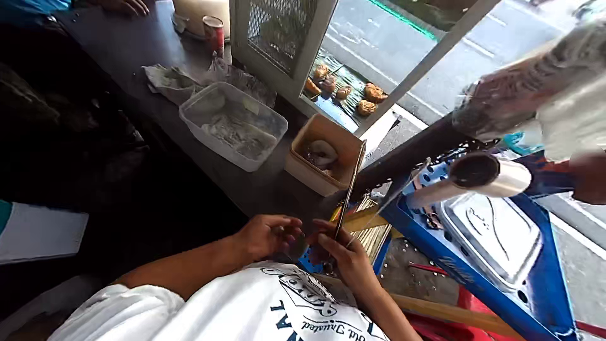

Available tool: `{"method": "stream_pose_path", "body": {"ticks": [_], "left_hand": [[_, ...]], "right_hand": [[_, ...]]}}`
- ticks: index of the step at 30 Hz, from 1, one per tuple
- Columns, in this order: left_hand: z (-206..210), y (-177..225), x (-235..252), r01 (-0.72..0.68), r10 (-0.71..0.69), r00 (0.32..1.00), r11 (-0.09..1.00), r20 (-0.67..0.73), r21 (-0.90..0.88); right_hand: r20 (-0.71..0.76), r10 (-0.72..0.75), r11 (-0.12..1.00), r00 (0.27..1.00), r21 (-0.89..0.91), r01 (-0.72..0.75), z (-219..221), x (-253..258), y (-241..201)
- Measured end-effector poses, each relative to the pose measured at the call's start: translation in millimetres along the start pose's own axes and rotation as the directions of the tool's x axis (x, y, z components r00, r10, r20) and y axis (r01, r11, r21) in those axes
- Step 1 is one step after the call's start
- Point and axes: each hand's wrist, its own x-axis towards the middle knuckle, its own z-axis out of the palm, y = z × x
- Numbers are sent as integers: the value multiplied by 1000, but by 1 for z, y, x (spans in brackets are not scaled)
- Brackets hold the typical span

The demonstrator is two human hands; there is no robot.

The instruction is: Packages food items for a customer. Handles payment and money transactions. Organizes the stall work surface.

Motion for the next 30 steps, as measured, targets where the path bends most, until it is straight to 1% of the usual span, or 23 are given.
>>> {"method": "stream_pose_path", "body": {"ticks": [2, 4, 6, 8, 10, 12, 13, 15, 17, 19, 20, 21, 22, 23, 25, 26, 28, 30], "left_hand": [[-24, 41, -6, -131, 141, 987, 983, -74, 130], [-49, 67, 2, -205, 243, 964, 936, -106, 285], [-68, 80, 19, -216, 269, 958, 908, -104, 358], [-78, 86, 40, -203, 238, 970, 906, -50, 371], [-78, 89, 60, -175, 181, 983, 917, 14, 358], [-76, 94, 77, -148, 140, 989, 925, 47, 351], [-77, 96, 84, -145, 137, 989, 930, 48, 338], [-84, 100, 92, -165, 158, 986, 953, 48, 256], [-95, 103, 97, -228, 220, 973, 965, 75, 130], [-100, 107, 101, -272, 270, 961, 962, 63, 17], [-99, 109, 104, -278, 278, 959, 960, 51, -15], [-98, 113, 107, -281, 281, 959, 959, 33, -31], [-96, 116, 109, -281, 282, 959, 959, 19, -32], [-95, 117, 110, -274, 274, 962, 962, 14, -18], [-95, 115, 109, -242, 242, 970, 970, -2, -3], [-98, 114, 108, -230, 230, 973, 973, 2, -1], [-104, 109, 110, -218, 218, 975, 976, 42, -1], [-105, 108, 112, -209, 210, 975, 978, 69, -21]], "right_hand": [[-98, 61, 997, 993, 56, -56, 15, 32, -20], [-169, 81, 989, 982, 132, -58, 20, 65, -35], [-196, 75, 978, 978, 204, -34, 17, 103, -49], [-239, 68, 965, 969, 263, -3, 11, 145, -65], [-365, 83, 968, 927, 252, 13, 8, 188, -80], [-469, 63, 990, 881, 139, 3, 2, 227, -91], [-496, 52, 998, 867, 62, -24, -3, 245, -96], [-538, 45, 994, 842, -61, -93, -14, 278, -101], [-593, 66, 972, 803, -145, -186, -33, 308, -100], [-660, 96, 958, 745, -142, -249, -49, 336, -94], [-683, 107, 962, 723, -112, -249, -56, 348, -94], [-685, 87, 972, 723, -101, -213, -61, 357, -94], [-672, 43, 982, 740, -106, -153, -67, 366, -95], [-657, -11, 979, 754, -160, -125, -73, 372, -97], [-625, -96, 930, 775, -334, -154, -80, 367, -103], [-579, -146, 893, 802, -426, -144, -77, 358, -107], [-459, -199, 826, 866, -554, -104, -57, 324, -110], [-309, -175, 716, 935, -692, -95, -24, 271, -113]]}}
